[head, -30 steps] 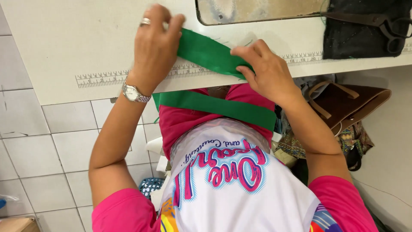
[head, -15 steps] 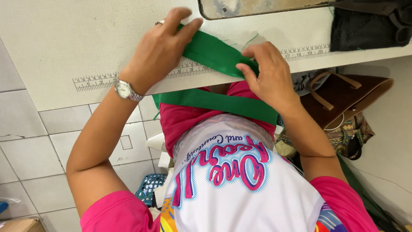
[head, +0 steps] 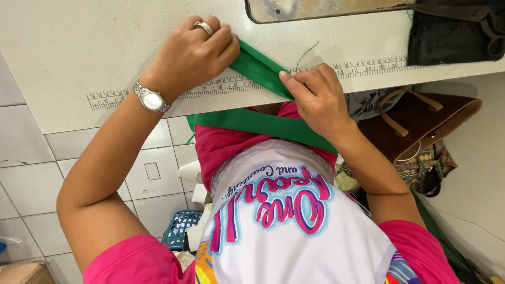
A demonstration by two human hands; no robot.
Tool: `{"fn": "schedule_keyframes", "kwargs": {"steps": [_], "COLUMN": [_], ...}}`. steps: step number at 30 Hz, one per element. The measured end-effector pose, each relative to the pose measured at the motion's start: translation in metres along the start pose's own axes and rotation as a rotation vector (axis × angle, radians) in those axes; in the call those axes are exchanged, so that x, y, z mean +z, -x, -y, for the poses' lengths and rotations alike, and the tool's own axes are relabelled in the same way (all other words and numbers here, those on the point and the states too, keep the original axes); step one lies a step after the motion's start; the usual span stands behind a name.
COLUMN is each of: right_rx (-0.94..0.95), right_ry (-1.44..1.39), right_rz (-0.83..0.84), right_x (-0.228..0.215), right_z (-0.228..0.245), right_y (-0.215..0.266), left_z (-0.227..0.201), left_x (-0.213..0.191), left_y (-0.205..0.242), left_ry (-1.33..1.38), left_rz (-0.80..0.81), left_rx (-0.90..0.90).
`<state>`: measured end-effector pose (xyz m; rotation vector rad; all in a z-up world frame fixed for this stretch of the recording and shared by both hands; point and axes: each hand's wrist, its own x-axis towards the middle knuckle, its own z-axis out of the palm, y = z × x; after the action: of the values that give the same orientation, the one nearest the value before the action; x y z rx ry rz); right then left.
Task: Folding and sewing green fabric strips using an industrial sewing machine.
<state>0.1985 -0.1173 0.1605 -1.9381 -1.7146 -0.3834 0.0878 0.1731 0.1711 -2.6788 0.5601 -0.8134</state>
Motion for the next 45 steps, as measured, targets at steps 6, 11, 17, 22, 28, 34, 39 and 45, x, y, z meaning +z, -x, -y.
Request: {"fn": "schedule_keyframes", "kwargs": {"steps": [6, 11, 17, 22, 28, 34, 39, 45], "right_rx": [0.039, 0.081, 0.086, 0.102, 0.057, 0.050, 0.131, 0.410], "right_ry": [0.089, 0.356, 0.417, 0.345, 0.311, 0.264, 0.147, -0.210], "right_rz": [0.144, 0.312, 0.243, 0.227, 0.128, 0.061, 0.073, 0.208], "right_x": [-0.015, -0.024, -0.012, -0.014, 0.008, 0.011, 0.007, 0.004], "right_z": [0.017, 0.037, 0.043, 0.049, 0.045, 0.040, 0.037, 0.030], "right_y": [-0.018, -0.025, -0.014, -0.033, -0.048, -0.049, -0.054, -0.052], "left_z": [-0.008, -0.013, -0.007, -0.002, 0.000, -0.004, -0.011, 0.000], "left_x": [-0.014, -0.024, -0.015, -0.017, -0.026, -0.027, -0.027, -0.021], "left_y": [-0.009, -0.007, 0.007, 0.006, -0.001, 0.000, -0.001, 0.014], "left_ry": [-0.078, -0.048, 0.039, 0.003, -0.012, -0.009, -0.034, 0.348], "left_rz": [0.019, 0.177, 0.232, 0.220, 0.140, 0.081, 0.075, 0.081], "left_rx": [0.039, 0.018, 0.045, 0.114, 0.101, 0.092, 0.068, -0.115]}}
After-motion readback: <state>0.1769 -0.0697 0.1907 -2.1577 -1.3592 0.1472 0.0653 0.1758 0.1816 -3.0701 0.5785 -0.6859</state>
